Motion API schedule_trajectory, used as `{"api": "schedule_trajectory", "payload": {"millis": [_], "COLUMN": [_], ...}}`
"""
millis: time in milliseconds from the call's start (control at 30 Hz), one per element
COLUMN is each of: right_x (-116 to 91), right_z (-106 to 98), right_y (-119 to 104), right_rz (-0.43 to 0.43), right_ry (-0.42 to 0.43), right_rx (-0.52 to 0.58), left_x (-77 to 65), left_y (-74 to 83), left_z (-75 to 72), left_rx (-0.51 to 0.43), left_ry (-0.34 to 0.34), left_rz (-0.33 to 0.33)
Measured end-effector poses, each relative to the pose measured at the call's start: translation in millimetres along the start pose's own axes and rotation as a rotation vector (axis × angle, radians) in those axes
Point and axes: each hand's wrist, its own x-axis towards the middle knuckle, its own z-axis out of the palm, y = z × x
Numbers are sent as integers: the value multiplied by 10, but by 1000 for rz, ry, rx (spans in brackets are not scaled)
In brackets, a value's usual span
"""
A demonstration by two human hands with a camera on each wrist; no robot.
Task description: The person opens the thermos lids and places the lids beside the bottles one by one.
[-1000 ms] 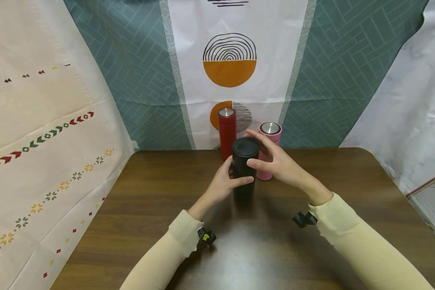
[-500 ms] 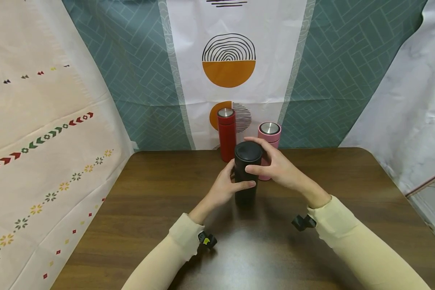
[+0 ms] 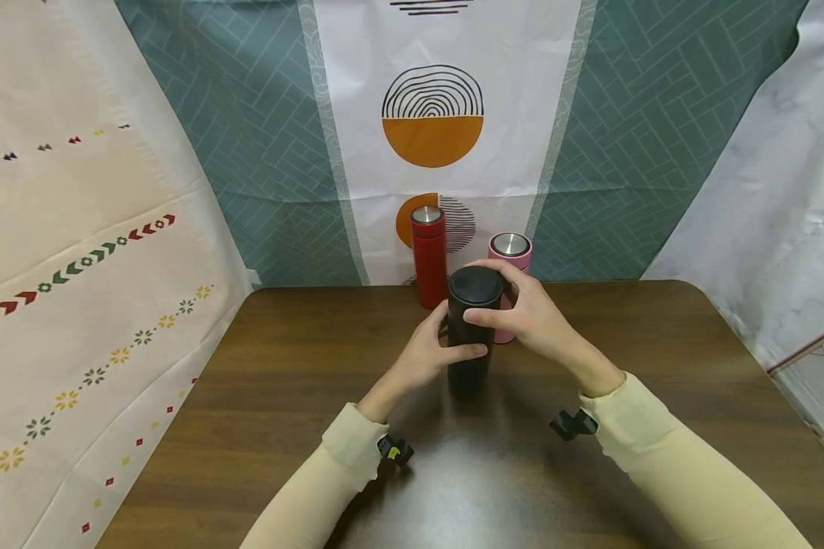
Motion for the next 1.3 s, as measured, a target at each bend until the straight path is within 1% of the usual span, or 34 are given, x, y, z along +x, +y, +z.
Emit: {"api": "schedule_trajectory", "payload": {"millis": [100,200,333,400,600,900,1133,1300], "right_x": [5,10,24,33,44,71,87,91], "right_z": [-7,-17,-26,-24,-31,-85,-79,-73], "right_y": [-4,-3,3,8,14,-7,-20,-37], "right_rz": [-9,-18,-28,-26,-18,-28,-22,-35], "right_ry": [6,4,3,1,-7,-4,-16,-20], "right_rx": [-3,0,-1,-8,-31,-86,-87,-89], "left_x": [17,39,74,80,84,117,101,84], "left_y": [-8,-17,-33,-49,-87,-67,-47,-33], "left_z": [-15,-29,-45,-55,-67,-79,-109,-122], "left_rx": [3,12,21,24,37,54,79,73], "left_ry": [-24,-44,-61,-64,-70,-37,-26,-32], "left_rz": [7,31,65,70,49,52,34,36]}}
